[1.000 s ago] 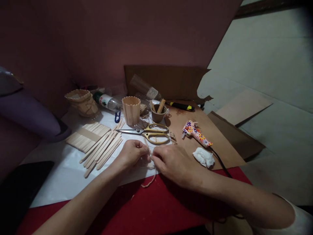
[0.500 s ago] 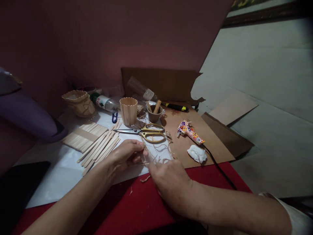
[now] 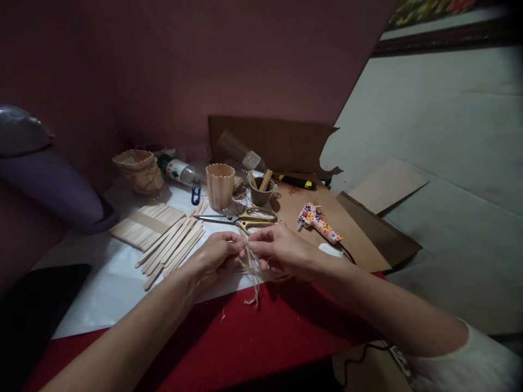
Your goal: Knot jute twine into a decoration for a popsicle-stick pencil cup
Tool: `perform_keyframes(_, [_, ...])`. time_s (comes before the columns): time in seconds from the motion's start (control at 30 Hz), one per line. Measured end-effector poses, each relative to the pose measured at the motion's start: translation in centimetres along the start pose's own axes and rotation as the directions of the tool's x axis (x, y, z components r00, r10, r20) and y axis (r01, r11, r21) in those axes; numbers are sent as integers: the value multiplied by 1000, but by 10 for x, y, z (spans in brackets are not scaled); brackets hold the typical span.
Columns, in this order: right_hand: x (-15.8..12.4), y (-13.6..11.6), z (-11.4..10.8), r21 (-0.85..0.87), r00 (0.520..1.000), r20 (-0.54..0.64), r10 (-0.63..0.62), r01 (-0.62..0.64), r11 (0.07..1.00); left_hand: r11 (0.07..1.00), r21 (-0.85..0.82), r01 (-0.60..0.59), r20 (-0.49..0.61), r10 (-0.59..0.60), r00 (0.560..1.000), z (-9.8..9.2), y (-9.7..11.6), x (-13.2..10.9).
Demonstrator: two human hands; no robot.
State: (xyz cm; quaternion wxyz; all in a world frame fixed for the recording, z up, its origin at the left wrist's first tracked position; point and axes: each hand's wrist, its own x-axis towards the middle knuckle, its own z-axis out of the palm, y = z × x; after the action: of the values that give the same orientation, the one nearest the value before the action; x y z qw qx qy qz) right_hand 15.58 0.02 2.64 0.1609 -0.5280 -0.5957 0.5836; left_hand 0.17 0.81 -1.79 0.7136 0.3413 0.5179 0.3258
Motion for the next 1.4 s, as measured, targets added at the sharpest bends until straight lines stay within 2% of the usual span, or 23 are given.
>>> perform_keyframes(0.07, [12, 3, 5, 78, 997, 13, 72, -73, 994, 1000, -21, -4, 1, 4, 1000, 0, 1, 0])
perform_keyframes(0.2, [20, 4, 9, 160, 993, 39, 113, -118, 980, 999, -29, -29, 29, 30, 999, -1, -1, 1])
perform_keyframes(0.4, [33, 4, -2, 125, 970, 178, 167, -190, 974, 998, 3, -62, 61, 62, 996, -2, -5, 0])
perform_keyframes(0.47, [35, 5, -4, 67, 960, 207, 190, -208, 976, 995, 46, -84, 41, 82, 996, -1, -6, 0])
perform_keyframes(0.67, [36, 8, -6, -63, 974, 163, 160, -151, 987, 974, 182, -132, -51, 143, 988, 4, -3, -6])
perform_keyframes(0.8, [40, 16, -6, -102, 986, 126, 108, -95, 990, 956, 243, -163, -60, 182, 981, 3, -3, -4])
perform_keyframes(0.9, [43, 22, -6, -126, 987, 152, 54, -35, 991, 921, 335, -197, -96, 242, 966, -2, -7, 1])
perform_keyframes(1.03, [44, 25, -8, -85, 978, 194, 78, -62, 994, 838, 492, -237, -115, 332, 936, -8, -13, 7])
perform_keyframes(1.13, [43, 26, -7, -77, 979, 179, 96, -84, 994, 731, 636, -246, -110, 401, 910, -11, -13, 7])
perform_keyframes(1.27, [43, 27, -3, -115, 993, 79, 91, -81, 990, 552, 814, -181, -156, 507, 848, -13, -6, 0])
perform_keyframes(1.33, [44, 27, -1, -100, 995, 50, 88, -82, 992, 550, 814, -187, -153, 513, 845, -12, -3, -4])
perform_keyframes(1.4, [43, 26, 0, -79, 994, 35, 103, -100, 992, 635, 737, -233, -123, 465, 877, -11, -2, -8])
